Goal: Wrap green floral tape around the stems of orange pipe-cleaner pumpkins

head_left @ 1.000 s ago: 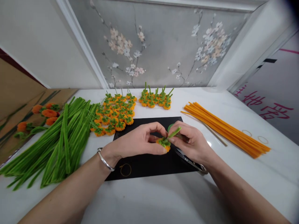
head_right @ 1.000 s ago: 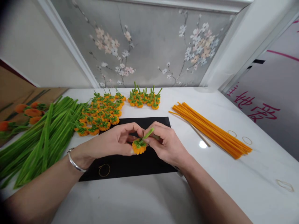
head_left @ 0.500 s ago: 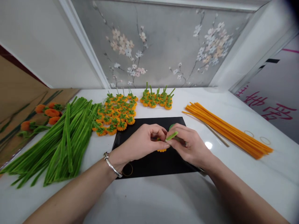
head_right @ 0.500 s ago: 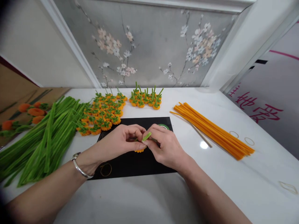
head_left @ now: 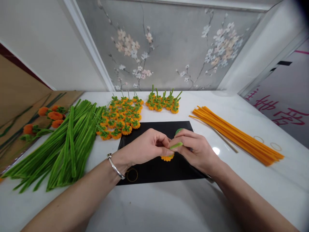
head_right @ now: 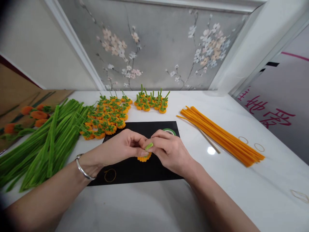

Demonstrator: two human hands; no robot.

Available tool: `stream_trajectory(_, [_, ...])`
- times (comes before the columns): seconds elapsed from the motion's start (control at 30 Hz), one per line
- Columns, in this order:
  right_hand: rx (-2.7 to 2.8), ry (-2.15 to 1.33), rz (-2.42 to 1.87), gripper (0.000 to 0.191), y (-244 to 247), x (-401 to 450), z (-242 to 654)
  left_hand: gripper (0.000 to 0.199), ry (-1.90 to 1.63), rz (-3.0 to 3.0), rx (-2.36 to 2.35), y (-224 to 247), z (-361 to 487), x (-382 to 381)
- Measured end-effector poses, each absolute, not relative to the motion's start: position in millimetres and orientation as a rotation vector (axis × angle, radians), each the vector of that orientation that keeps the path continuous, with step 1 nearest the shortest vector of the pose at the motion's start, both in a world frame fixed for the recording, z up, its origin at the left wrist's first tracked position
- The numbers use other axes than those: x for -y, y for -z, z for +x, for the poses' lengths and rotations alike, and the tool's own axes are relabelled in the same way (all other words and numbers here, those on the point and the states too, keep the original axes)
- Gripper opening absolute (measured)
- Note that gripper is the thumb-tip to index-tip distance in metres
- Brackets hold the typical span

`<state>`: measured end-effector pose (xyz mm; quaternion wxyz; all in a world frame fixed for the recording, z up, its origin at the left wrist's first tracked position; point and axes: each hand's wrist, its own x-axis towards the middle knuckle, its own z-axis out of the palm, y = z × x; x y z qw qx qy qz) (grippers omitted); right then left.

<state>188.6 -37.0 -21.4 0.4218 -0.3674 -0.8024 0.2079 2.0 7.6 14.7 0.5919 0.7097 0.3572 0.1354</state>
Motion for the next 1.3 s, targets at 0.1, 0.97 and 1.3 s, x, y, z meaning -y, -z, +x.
stream_trajectory(0.1, [2.059,-0.523,-0.876,0.022,22,37,191,0.011,-0.258,1.601,-0.764,-17,-1,-9])
stream_trajectory(0.97, [1.756,-0.517,-1.137,0.005,29,37,186,0.019,-0.583,1.574,-0.77,-8,8,-2])
stream_trajectory(1.3, [1.738,-0.602,-1.08,0.008,23,42,184,0.029,-0.382,1.238,-0.583,-12,-2,-9])
